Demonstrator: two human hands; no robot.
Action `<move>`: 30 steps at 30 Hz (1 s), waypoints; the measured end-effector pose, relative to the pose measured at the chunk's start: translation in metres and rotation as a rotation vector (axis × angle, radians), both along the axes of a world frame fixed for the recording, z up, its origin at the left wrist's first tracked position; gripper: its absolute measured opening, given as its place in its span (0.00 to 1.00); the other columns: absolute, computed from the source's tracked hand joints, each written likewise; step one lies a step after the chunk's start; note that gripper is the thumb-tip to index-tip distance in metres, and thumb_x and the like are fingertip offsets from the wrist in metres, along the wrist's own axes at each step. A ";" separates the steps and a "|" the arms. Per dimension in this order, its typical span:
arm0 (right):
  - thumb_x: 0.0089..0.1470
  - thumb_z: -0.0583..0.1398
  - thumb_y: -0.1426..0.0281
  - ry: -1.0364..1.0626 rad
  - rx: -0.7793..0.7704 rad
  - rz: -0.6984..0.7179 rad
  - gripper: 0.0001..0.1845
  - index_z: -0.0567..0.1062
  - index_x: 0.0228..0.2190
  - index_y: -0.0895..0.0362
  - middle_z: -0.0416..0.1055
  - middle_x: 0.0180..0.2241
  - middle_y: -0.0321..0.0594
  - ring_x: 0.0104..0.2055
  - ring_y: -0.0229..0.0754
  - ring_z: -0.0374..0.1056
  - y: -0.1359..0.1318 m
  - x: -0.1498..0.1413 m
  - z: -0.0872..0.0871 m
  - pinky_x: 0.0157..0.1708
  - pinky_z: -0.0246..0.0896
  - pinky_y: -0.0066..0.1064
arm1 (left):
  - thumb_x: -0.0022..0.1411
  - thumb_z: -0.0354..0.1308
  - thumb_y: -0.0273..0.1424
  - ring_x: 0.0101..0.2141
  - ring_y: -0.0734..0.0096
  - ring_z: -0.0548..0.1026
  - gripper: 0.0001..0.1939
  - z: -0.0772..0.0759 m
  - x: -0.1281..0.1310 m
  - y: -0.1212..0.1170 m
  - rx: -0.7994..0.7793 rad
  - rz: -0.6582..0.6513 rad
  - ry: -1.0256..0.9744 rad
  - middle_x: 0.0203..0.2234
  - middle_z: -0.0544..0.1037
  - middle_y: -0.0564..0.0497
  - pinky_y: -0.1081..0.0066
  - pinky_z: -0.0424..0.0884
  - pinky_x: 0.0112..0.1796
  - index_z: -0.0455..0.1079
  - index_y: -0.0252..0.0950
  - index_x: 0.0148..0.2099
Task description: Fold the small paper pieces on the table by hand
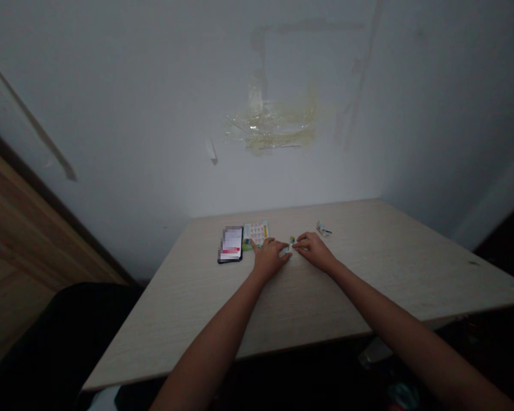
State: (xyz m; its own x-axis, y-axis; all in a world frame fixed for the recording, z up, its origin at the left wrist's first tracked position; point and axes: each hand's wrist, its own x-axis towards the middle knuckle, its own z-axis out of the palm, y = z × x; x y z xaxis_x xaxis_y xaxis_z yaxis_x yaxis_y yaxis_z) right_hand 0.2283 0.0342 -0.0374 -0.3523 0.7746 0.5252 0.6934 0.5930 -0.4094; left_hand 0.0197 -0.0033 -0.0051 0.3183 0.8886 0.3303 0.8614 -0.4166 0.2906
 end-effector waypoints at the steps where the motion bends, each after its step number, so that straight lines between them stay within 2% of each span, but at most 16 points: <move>1: 0.57 0.62 0.68 0.016 -0.009 0.011 0.10 0.83 0.38 0.51 0.76 0.42 0.44 0.47 0.47 0.68 0.000 0.000 0.001 0.51 0.63 0.40 | 0.64 0.56 0.45 0.59 0.51 0.65 0.15 0.000 0.000 0.000 -0.002 0.000 0.003 0.50 0.79 0.53 0.22 0.29 0.55 0.74 0.51 0.51; 8: 0.59 0.60 0.68 0.036 -0.073 0.062 0.12 0.81 0.42 0.53 0.79 0.43 0.42 0.48 0.47 0.71 0.002 0.000 0.001 0.53 0.63 0.39 | 0.66 0.54 0.45 0.59 0.51 0.65 0.15 0.004 0.000 -0.003 0.012 -0.020 0.062 0.51 0.79 0.54 0.22 0.27 0.55 0.74 0.52 0.51; 19: 0.60 0.58 0.67 -0.104 -0.010 0.041 0.14 0.81 0.44 0.51 0.77 0.47 0.43 0.50 0.47 0.70 0.003 -0.001 -0.002 0.53 0.63 0.40 | 0.67 0.52 0.45 0.59 0.51 0.64 0.16 0.004 0.003 -0.008 0.068 -0.018 0.116 0.51 0.79 0.54 0.26 0.25 0.57 0.74 0.53 0.52; 30: 0.58 0.60 0.69 -0.040 -0.070 0.062 0.12 0.82 0.42 0.50 0.77 0.47 0.42 0.50 0.47 0.70 0.004 0.001 -0.001 0.54 0.62 0.41 | 0.66 0.52 0.45 0.59 0.49 0.64 0.16 0.006 0.003 -0.010 0.077 -0.024 0.128 0.51 0.78 0.54 0.26 0.26 0.57 0.73 0.54 0.53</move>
